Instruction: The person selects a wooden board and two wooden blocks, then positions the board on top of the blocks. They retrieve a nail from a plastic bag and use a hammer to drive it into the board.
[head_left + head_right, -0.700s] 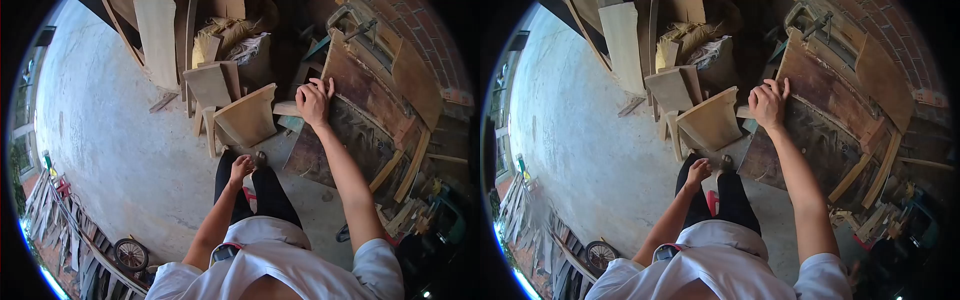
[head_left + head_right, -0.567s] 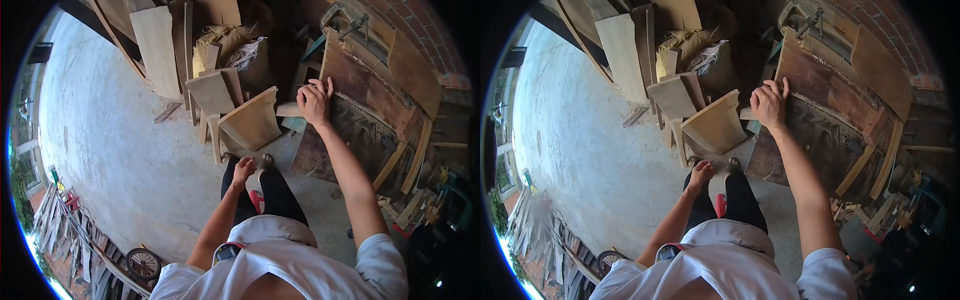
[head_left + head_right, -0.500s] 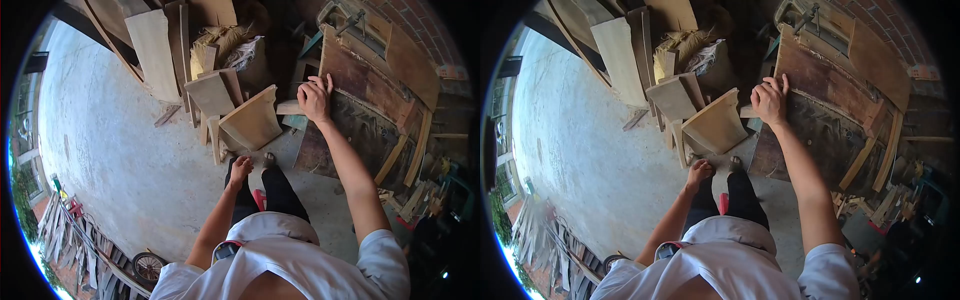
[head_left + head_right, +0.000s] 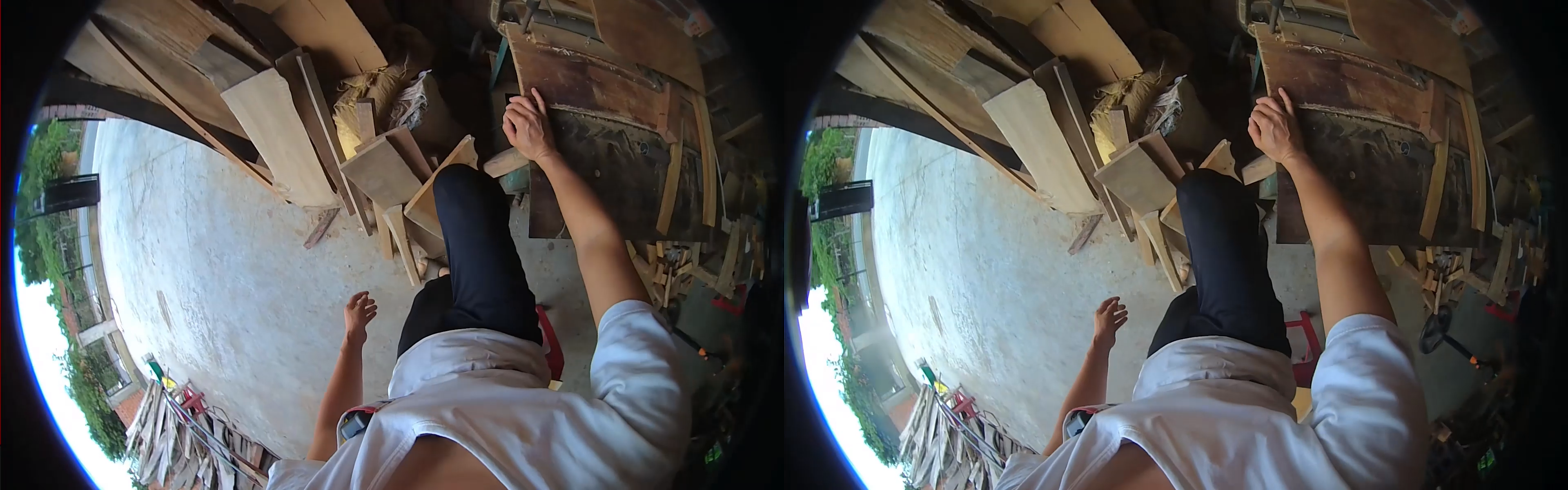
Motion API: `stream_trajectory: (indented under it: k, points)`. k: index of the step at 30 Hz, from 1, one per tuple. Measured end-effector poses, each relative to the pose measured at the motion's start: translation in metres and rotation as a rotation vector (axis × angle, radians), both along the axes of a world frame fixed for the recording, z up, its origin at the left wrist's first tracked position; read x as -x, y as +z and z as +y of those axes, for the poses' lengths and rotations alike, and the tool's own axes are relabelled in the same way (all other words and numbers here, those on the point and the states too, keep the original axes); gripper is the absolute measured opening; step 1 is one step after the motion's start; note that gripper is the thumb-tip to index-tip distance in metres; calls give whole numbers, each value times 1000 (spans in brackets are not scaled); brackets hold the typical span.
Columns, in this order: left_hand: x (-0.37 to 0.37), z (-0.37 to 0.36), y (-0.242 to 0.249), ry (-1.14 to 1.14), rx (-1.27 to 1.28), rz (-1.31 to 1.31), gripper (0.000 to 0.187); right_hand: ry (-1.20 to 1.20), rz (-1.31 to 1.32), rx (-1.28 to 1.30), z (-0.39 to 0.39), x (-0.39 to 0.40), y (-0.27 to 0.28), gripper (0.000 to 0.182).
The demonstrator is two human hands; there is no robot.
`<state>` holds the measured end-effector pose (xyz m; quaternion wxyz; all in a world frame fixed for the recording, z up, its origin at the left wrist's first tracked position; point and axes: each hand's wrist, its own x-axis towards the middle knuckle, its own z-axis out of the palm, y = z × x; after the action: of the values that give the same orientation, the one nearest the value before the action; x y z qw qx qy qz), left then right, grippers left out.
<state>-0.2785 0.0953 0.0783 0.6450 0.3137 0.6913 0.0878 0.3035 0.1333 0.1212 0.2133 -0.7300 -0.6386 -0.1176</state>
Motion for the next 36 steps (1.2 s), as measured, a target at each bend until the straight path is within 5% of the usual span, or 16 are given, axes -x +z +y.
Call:
stream_trajectory:
  k: [5,18,22,26,32,34,36]
  points:
    - [29,-4,21,-9,-25,68,35,-19,61,-4,-2,3,3,9]
    - [75,-8,-42,-180,-152,167,27,3,92,-22,0,0,7,6]
    - [59,17,-46,140,-289,170,25,14,129,-8,1,1,8,5]
    - [-1,102,-71,193,-430,333,23,14,173,25,3,-1,13,21]
    - [-200,339,-39,0,-505,101,31,-12,211,150,15,-23,5,25]
    - [-265,423,-27,-234,-703,138,33,-22,278,220,10,-12,24,27]
    - [-330,511,-10,-486,-1263,409,45,-1,318,281,14,-19,27,30]
